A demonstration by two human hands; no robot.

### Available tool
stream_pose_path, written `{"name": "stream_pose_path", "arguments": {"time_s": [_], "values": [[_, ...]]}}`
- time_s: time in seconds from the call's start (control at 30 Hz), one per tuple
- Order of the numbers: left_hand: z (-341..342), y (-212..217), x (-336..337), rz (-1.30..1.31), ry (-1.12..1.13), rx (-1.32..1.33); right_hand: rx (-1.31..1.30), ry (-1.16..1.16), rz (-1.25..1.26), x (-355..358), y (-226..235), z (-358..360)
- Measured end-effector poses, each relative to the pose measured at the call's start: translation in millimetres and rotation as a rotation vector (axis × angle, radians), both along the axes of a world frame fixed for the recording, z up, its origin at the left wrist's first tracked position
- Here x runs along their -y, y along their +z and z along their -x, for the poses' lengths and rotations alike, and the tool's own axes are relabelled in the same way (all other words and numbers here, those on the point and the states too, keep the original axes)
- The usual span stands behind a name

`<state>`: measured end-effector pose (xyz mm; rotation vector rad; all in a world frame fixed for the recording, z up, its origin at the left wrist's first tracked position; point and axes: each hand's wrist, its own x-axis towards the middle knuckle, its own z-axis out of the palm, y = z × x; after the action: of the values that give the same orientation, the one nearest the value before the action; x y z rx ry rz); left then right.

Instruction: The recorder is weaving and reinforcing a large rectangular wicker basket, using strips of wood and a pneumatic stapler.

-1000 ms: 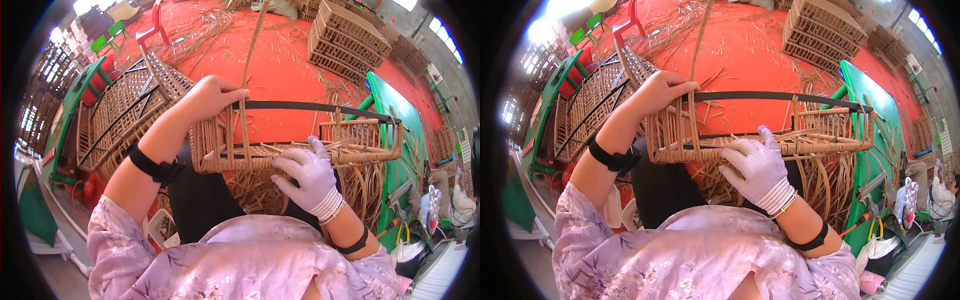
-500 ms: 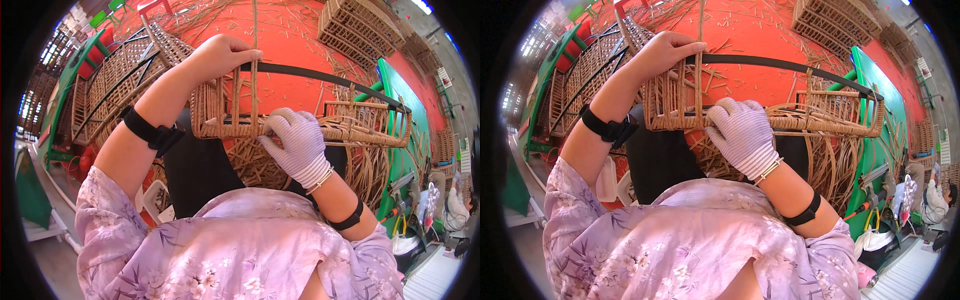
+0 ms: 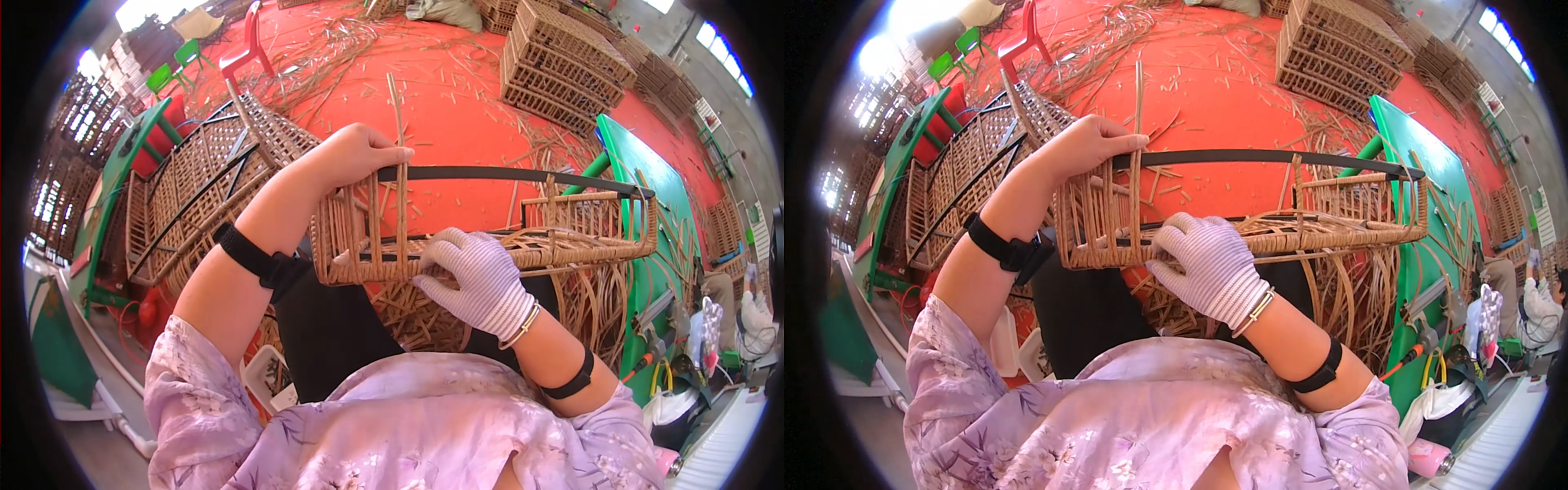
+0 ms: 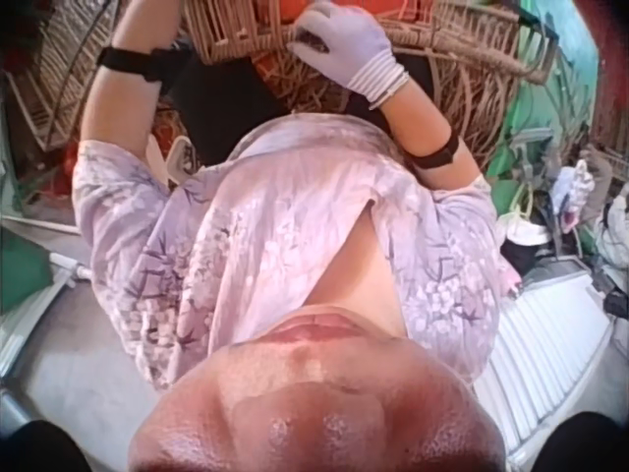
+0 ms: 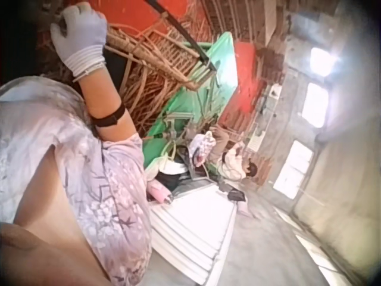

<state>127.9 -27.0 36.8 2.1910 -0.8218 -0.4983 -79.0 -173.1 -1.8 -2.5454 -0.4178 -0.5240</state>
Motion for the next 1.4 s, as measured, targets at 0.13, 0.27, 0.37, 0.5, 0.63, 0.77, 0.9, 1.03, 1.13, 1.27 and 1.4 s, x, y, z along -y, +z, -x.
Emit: {"name": "stream_pose_path", "arguments": {"time_s": [0.13,0.27,0.37,0.5,0.63,0.77,0.9,1.03,1.13,1.27,1.4], "values": [[-0.2,-5.6,0.3,-0.007,-0.027,0.048,-0.054,0.022,-0.073,2.8,2.4,-2.5],[7.2,-15.6,0.4,0.073,0.114,0.356,-0.201,-0.003,-0.09,3.4,10.7,-5.4],[9.9,-13.7,-2.3,0.119,0.098,0.322,-0.238,-0.018,-0.087,8.4,16.4,-11.6],[27.1,16.0,-1.4,-0.058,0.078,0.055,-0.304,-0.126,-0.06,20.3,9.1,-30.6],[21.3,10.3,-3.0,-0.042,0.064,0.0,-0.772,-0.071,-0.498,26.5,7.7,-55.2],[9.3,-7.9,-3.9,0.055,0.013,0.117,-0.729,0.046,-1.346,12.4,-13.4,-71.4],[11.5,-7.8,-5.5,0.0,-0.026,0.062,-0.837,0.079,-1.258,3.1,-11.5,-75.0],[31.0,-2.7,-9.0,0.024,-0.088,0.373,-0.706,-0.049,-1.154,-0.4,-10.2,-72.7],[34.2,-1.6,-11.0,0.086,-0.115,0.386,-0.719,-0.087,-0.935,4.4,-12.8,-72.1],[35.3,-7.2,-11.9,0.067,-0.132,0.483,-0.43,-0.036,-0.758,1.8,-5.1,-63.0],[37.4,-5.3,-11.8,0.068,-0.129,0.522,-0.358,-0.112,-0.486,4.7,30.3,-50.6]]}}
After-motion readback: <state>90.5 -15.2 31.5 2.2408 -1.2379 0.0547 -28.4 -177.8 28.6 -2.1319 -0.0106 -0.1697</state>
